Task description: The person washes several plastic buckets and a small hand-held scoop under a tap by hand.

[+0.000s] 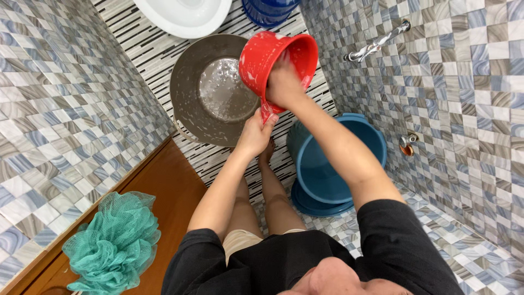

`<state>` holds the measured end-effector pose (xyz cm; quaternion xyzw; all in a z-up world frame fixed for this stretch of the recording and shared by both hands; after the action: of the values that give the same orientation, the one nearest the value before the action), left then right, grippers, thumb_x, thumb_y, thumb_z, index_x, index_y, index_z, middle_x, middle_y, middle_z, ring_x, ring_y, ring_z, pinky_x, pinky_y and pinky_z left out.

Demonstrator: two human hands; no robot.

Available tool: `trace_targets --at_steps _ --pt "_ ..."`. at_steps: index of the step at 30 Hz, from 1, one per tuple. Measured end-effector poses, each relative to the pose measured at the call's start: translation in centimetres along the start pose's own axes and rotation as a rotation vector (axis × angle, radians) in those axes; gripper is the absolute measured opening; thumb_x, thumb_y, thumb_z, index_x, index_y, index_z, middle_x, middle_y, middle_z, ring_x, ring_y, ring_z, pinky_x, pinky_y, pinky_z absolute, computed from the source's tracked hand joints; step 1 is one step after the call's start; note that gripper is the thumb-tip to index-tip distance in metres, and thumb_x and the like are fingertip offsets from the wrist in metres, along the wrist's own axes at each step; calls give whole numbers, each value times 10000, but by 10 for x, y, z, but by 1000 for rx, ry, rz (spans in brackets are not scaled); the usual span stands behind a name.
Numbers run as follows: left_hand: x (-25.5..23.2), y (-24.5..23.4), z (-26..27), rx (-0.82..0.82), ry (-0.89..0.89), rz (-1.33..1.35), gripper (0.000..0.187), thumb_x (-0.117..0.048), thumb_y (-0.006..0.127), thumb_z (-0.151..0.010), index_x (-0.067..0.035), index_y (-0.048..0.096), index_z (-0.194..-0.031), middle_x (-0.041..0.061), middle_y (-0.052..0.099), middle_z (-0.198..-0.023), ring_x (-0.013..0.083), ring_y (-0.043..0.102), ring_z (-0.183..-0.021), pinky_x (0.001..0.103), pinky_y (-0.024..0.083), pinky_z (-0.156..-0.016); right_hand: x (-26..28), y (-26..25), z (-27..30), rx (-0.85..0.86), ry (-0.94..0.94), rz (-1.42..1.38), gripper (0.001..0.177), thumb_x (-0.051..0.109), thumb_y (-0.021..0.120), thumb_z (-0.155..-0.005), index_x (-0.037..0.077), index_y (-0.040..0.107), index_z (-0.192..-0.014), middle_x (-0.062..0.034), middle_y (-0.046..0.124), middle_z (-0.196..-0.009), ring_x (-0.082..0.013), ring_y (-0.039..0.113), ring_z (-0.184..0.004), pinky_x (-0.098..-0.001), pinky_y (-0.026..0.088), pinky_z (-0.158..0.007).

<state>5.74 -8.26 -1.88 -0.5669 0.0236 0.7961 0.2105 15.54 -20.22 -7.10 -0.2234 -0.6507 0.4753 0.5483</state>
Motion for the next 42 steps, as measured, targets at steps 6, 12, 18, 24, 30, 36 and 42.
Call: trace_targets --at_steps 6,12,18,24,30,36,42 --pt "1 -2 -8 83 -56 -1 385 -308 592 -1004 2 566 -1231 250 721 -1029 409 708 -1036 442 529 -892 -11 34 52 -51 478 -1564 291 247 509 -1022 68 685 -1169 -80 673 -1104 -184 641 -986 -359 533 -876" --pt "5 -26 -16 161 -136 -292 414 -357 576 -1024 39 591 -1145 304 696 -1032 459 660 -1067 496 520 -899 3 -127 87 -632 133 -794 287 352 513 -1043 90 629 -1023 -90 650 -1145 -209 631 -989 -386 510 -839" --pt "-9 -30 -15 174 -144 -490 425 -350 548 -1009 56 616 -1112 327 687 -1013 463 661 -1043 538 516 -893 105 -116 57 4 -415 37 474 318 734 -861 -2 610 -1188 -227 590 -1298 -405 544 -1269 -524 398 -1121" --pt "-16 -29 -18 242 -208 -581 420 -358 579 -1004 50 644 -1079 312 693 -1014 436 682 -1008 522 537 -880 104 -94 60 50 -621 328 347 139 624 -904 89 655 -1246 -82 626 -1216 -271 589 -1220 -410 482 -1077" --pt "-41 -39 -7 171 -127 -515 337 -286 561 -996 41 616 -1055 287 711 -939 427 704 -945 531 539 -832 61 -114 32 55 -681 129 224 67 683 -851 152 671 -1057 -42 654 -1044 -264 626 -1091 -416 529 -979" --pt "-64 -51 21 219 -146 -439 422 -393 585 -1007 21 623 -1079 291 702 -922 441 686 -950 525 521 -820 -29 -138 33 -88 -271 -186 341 -65 764 -870 29 631 -1170 -128 623 -1089 -317 619 -1078 -393 526 -953" --pt "-76 -67 19 108 -27 -204 458 -443 588 -1006 3 663 -1080 249 721 -908 406 711 -915 468 535 -786 -82 -92 45 -433 136 -1142 326 44 747 -994 39 568 -1267 -40 609 -1208 -186 611 -1156 -331 515 -1040"
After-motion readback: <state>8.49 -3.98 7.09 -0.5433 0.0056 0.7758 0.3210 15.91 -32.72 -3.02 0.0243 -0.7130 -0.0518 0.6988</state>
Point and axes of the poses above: each hand's wrist, its own z-axis away from the middle knuckle, its own y-axis out of the palm, x = y × z, the point moved 7 cm from there along -z, towards the middle knuckle
